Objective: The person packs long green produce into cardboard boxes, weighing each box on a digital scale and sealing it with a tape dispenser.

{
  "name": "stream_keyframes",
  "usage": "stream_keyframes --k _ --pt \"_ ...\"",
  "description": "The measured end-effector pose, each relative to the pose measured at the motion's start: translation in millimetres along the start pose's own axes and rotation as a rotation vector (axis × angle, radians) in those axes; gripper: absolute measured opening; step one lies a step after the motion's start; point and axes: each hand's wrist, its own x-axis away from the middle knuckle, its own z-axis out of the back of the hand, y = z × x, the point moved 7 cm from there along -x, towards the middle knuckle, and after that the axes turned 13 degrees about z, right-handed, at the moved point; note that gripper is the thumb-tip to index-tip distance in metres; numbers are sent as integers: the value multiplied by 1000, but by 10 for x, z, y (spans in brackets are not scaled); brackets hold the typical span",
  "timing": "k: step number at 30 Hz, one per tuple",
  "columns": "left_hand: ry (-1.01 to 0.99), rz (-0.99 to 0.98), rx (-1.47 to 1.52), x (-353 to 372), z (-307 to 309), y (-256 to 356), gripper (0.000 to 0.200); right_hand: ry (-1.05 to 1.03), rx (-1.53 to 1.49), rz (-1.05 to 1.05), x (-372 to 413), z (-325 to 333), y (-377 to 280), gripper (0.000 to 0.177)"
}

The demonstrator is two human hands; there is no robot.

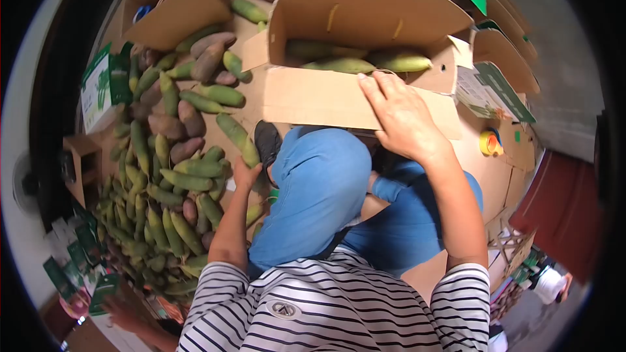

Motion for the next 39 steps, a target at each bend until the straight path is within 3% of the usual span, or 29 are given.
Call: stream_keyframes --k 3,5,7,11,13,15,17,19,21,25,28,31,35,36,39 --pt "109 -54 123 308 316 178 56 -12 -19 -13 11 -57 40 81" --pt "174 -235 379 476 684 378 53 11 12 -2 22 -114 51 81" --pt "303 -283 403 631 1163 667 48 16 33 -15 28 -122 54 75" --pt "355 -682 1020 1565 2304 2008 42 62 162 6 42 -169 36 64" --pt "517 -807 1109 1790 2609 2408 38 58 174 5 27 -170 30 64" --pt "442 -978 988 1847 2652 2880 45 46 173 -1 12 -164 38 65" --pt "335 -1021 614 2000 2446 3546 43 48 138 -7 26 -183 42 68" --pt "492 -1336 396 2414 2339 4212 49 79 76 -7 18 -173 61 74" --pt "371 -1252 -149 2253 1927 4450 48 13 82 -18 15 -161 20 73" --pt "434 -1175 98 2126 2077 4033 40 -27 129 -30 26 -172 53 73" --pt "284 -853 214 1477 1948 3197 33 15 157 -64 18 -172 104 79" --pt "37 -544 300 642 1375 1996 30 -55 -2 -26 21 -141 90 79" --pt "-65 -197 87 8 627 517 47 0 11 -1 8 -64 58 81" --pt "-37 -128 75 -95 527 314 50 59 15 33 6 11 7 70" --pt "11 38 78 -272 196 -63 59 24 53 23 -11 -3 -9 71"
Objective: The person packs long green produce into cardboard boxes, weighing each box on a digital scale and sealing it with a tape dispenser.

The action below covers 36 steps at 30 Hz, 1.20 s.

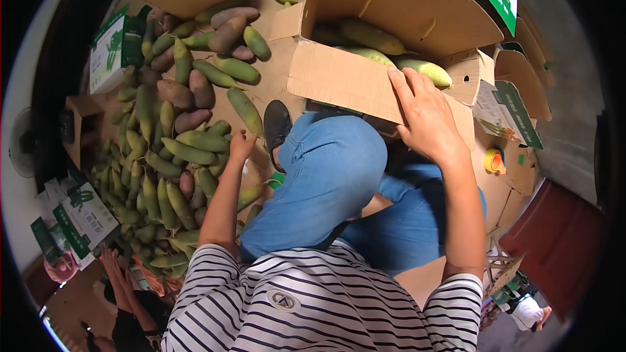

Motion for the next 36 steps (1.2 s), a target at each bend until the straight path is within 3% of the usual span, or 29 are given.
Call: stream_keyframes --k 3,6,7,9,13,15,16,17,19,22,25,28,31,34,36 --pt "26 145 105 -210 -177 -116 68 -7 1 -4 -25 2 -10 72" --pt "-119 333 241 -660 -567 -432 69 -19 -15 2 -72 -7 9 72" --pt "-33 351 212 -981 -759 -697 68 -26 -20 -7 -64 -7 13 72" --pt "-51 355 224 -1124 -814 -688 75 -51 5 -31 -59 -30 30 75" --pt "32 277 85 -945 -548 -372 80 -35 -54 -59 -54 -25 50 78" --pt "-103 371 370 -403 -269 86 72 -26 -33 -52 -29 -63 56 78" --pt "-299 408 731 -509 -422 -74 61 -19 -22 -52 -22 -62 59 77" --pt "-374 459 1042 -371 -377 19 52 -28 -31 -63 -25 -68 66 77" --pt "-532 344 1098 -113 -142 168 39 -45 -54 -83 -32 -88 72 75" --pt "-380 43 960 475 417 715 32 -62 -44 -108 -18 -103 68 72" --pt "-144 -449 727 1147 1206 1751 47 -70 -35 -117 -9 -142 72 72" --pt "-64 -783 533 1717 1722 2746 56 -51 4 -105 14 -178 70 74" --pt "54 -1093 250 2337 1830 3779 59 -113 -27 -119 -17 -148 68 76" --pt "-164 -1209 142 2370 1488 4280 55 -104 -4 -105 -3 -177 78 78" --pt "46 -1201 -11 2316 1383 4260 54 -87 23 -92 0 -167 73 79"
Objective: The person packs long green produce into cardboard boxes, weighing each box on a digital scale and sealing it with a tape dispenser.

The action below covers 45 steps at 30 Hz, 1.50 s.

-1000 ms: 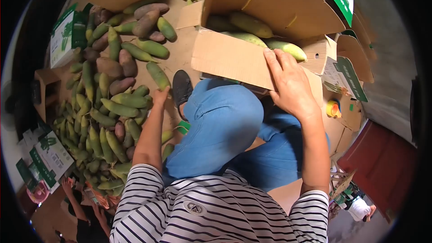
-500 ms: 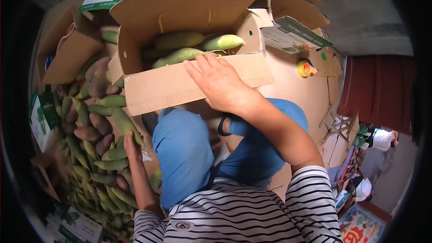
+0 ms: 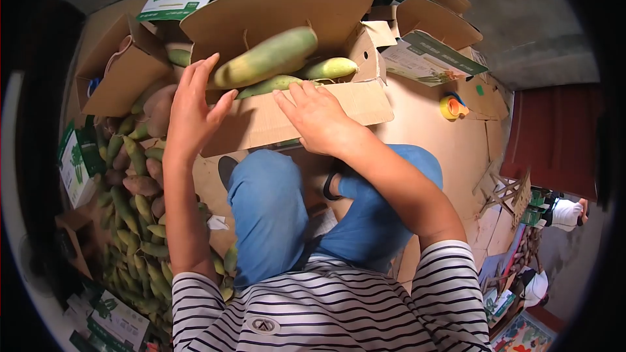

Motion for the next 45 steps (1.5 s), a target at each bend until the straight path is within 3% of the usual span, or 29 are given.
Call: stream_keyframes --k 4,8,13,14,15,17,20,23,26,32,34,35,36,41,42,43,45 --pt "209 147 41 522 126 -452 43 41 38 -28 2 15 20 81" --pt "239 432 128 1321 -7 -1267 35 -28 -78 -11 -26 32 48 81" --pt "78 737 -73 2538 -340 -2411 36 157 2 63 22 30 18 75" --pt "4 663 -171 2838 -482 -2694 37 126 10 70 0 57 -1 76" --pt "-104 804 -133 3110 -597 -2841 37 78 -39 79 -21 96 -7 77" --pt "-130 970 -43 3494 -765 -3072 40 44 -36 61 -42 130 -31 80" --pt "285 1199 16 3998 -690 -3472 41 16 -55 51 -46 202 -58 83" --pt "581 1542 321 4587 -789 -4152 38 10 -51 43 -69 202 -65 85" --pt "466 1877 948 4444 -1088 -4047 40 -11 -80 25 -108 229 -112 85" --pt "982 1937 1354 4140 -1418 -4408 52 -45 -31 57 -144 209 -130 83" --pt "1032 1793 1523 4245 -1603 -4792 56 -71 -14 22 -130 194 -108 84" --pt "1111 1817 1484 4148 -1512 -4661 55 -68 -4 24 -105 180 -90 83" --pt "959 1759 1541 4126 -1501 -4788 55 -63 4 26 -92 159 -69 83" --pt "868 1725 1422 3808 -828 -3633 57 51 -26 23 -37 128 -9 81" --pt "869 1612 1443 3579 -663 -3213 52 34 -43 12 -40 128 -1 81" --pt "744 1506 1427 3532 -572 -3023 48 14 -61 4 -43 131 5 81" --pt "661 1215 1189 3015 -313 -2284 48 43 -48 25 -33 101 3 81"
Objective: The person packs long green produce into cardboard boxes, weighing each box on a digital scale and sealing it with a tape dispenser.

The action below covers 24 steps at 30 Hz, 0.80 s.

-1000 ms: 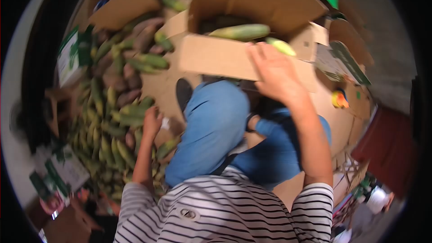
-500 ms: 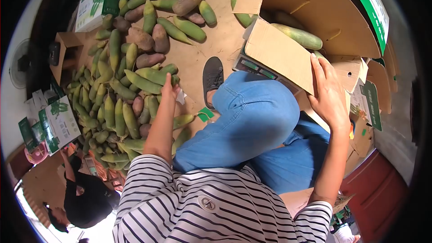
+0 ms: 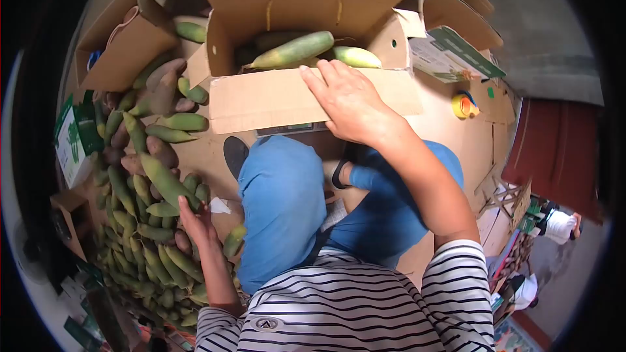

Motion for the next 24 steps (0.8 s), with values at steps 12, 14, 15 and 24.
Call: stream_keyframes --k 12,14,15,24 --pt "-788 -1086 -1116 1388 -3356 1130 58 -55 38 -40 4 -76 38 79" --pt "-682 -1172 -1179 1477 -3444 1064 60 -9 35 -16 -2 -47 35 73" --pt "-621 -1280 -1164 1569 -3428 1061 59 67 61 9 12 -55 43 68" --pt "-459 -800 -864 1008 -1841 676 30 -33 -34 -42 66 -15 121 77"
